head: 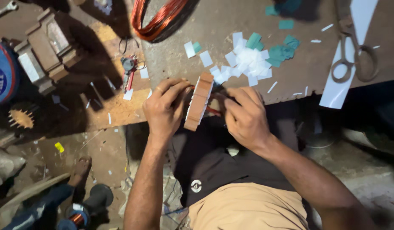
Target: The person cuts strips of white insulating paper using scissors and inserts the paper into the slots of a metal stator core by hand.
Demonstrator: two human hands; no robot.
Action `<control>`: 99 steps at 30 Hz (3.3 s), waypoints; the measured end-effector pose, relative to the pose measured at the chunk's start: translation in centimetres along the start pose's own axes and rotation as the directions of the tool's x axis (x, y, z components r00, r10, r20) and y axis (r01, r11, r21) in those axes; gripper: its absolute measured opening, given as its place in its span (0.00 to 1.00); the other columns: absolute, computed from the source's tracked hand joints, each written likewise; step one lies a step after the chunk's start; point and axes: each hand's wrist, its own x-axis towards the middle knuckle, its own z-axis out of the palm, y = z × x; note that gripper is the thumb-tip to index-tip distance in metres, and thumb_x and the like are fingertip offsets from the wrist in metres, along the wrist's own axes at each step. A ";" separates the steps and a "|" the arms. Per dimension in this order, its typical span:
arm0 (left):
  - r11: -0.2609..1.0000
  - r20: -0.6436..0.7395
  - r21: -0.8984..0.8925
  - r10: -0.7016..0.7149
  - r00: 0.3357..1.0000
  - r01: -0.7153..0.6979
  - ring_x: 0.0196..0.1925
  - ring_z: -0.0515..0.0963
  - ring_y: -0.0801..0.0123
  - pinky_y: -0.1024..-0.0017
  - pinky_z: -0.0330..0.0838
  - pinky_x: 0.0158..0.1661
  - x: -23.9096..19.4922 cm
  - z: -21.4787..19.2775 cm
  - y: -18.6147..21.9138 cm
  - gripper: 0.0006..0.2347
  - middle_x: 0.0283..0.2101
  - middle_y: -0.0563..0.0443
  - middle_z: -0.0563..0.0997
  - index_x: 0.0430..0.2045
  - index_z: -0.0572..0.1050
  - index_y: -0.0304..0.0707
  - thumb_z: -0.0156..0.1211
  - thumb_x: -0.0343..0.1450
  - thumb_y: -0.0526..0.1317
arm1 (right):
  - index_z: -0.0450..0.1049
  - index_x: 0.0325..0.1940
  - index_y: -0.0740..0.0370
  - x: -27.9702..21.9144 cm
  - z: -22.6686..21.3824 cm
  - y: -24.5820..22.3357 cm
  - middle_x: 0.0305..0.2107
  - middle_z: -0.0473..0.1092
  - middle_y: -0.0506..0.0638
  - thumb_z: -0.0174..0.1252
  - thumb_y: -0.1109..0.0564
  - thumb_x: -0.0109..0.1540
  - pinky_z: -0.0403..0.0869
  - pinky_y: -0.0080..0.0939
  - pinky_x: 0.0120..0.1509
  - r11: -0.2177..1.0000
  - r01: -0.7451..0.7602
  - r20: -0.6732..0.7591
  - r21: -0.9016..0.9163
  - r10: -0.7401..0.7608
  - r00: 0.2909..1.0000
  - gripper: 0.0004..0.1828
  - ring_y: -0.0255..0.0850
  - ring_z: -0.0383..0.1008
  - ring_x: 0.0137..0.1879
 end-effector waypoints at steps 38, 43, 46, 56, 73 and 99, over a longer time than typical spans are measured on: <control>0.530 0.411 -0.687 -0.279 0.868 0.496 0.35 0.83 0.74 0.76 0.78 0.37 -5.3 -0.7 10.5 0.07 0.35 0.49 0.84 0.42 0.81 0.27 0.65 0.72 0.30 | 0.79 0.42 0.70 -3.5 -7.5 -0.7 0.33 0.77 0.53 0.72 0.66 0.51 0.76 0.39 0.45 0.826 -0.228 0.173 0.516 0.160 0.972 0.17 0.42 0.79 0.39; 0.645 0.333 -0.677 -0.162 0.929 0.355 0.39 0.84 0.68 0.75 0.78 0.41 -5.5 -2.4 10.0 0.07 0.38 0.45 0.84 0.40 0.80 0.27 0.67 0.70 0.29 | 0.79 0.40 0.68 -3.0 -6.9 -1.5 0.33 0.78 0.53 0.72 0.68 0.52 0.78 0.39 0.45 0.777 -0.178 0.164 0.604 0.097 0.982 0.14 0.41 0.80 0.39; 0.810 0.198 -0.570 -0.031 0.980 0.141 0.39 0.85 0.65 0.74 0.79 0.43 -5.7 -3.4 9.3 0.05 0.38 0.45 0.84 0.38 0.80 0.29 0.67 0.71 0.29 | 0.79 0.38 0.67 -2.7 -6.5 -1.9 0.32 0.78 0.53 0.71 0.67 0.52 0.78 0.37 0.43 0.726 -0.226 0.206 0.649 0.118 0.971 0.12 0.41 0.81 0.39; 0.941 0.091 -0.279 -0.171 0.981 0.190 0.41 0.85 0.61 0.71 0.79 0.40 -2.5 -2.4 0.5 0.11 0.46 0.45 0.84 0.44 0.81 0.32 0.61 0.69 0.24 | 0.76 0.36 0.68 0.3 -0.3 -1.7 0.34 0.72 0.55 0.69 0.65 0.52 0.71 0.47 0.46 0.939 -0.255 0.090 0.229 0.240 0.967 0.11 0.51 0.73 0.42; 0.992 0.202 -0.117 -0.030 0.979 0.054 0.39 0.85 0.61 0.70 0.77 0.38 -1.9 -1.5 -0.3 0.14 0.39 0.49 0.82 0.38 0.81 0.37 0.62 0.63 0.21 | 0.81 0.40 0.63 -0.2 1.2 -1.8 0.33 0.72 0.49 0.71 0.65 0.55 0.69 0.49 0.45 0.994 -0.065 -0.050 0.085 0.069 0.996 0.10 0.49 0.70 0.40; 0.972 0.099 -0.083 -0.210 0.973 0.218 0.36 0.78 0.69 0.73 0.72 0.37 1.6 -1.5 0.2 0.09 0.42 0.47 0.81 0.41 0.81 0.31 0.70 0.69 0.31 | 0.76 0.49 0.71 -8.9 -0.8 6.1 0.42 0.77 0.58 0.57 0.60 0.68 0.70 0.46 0.65 -0.211 -0.601 0.598 0.771 0.565 0.569 0.11 0.47 0.77 0.54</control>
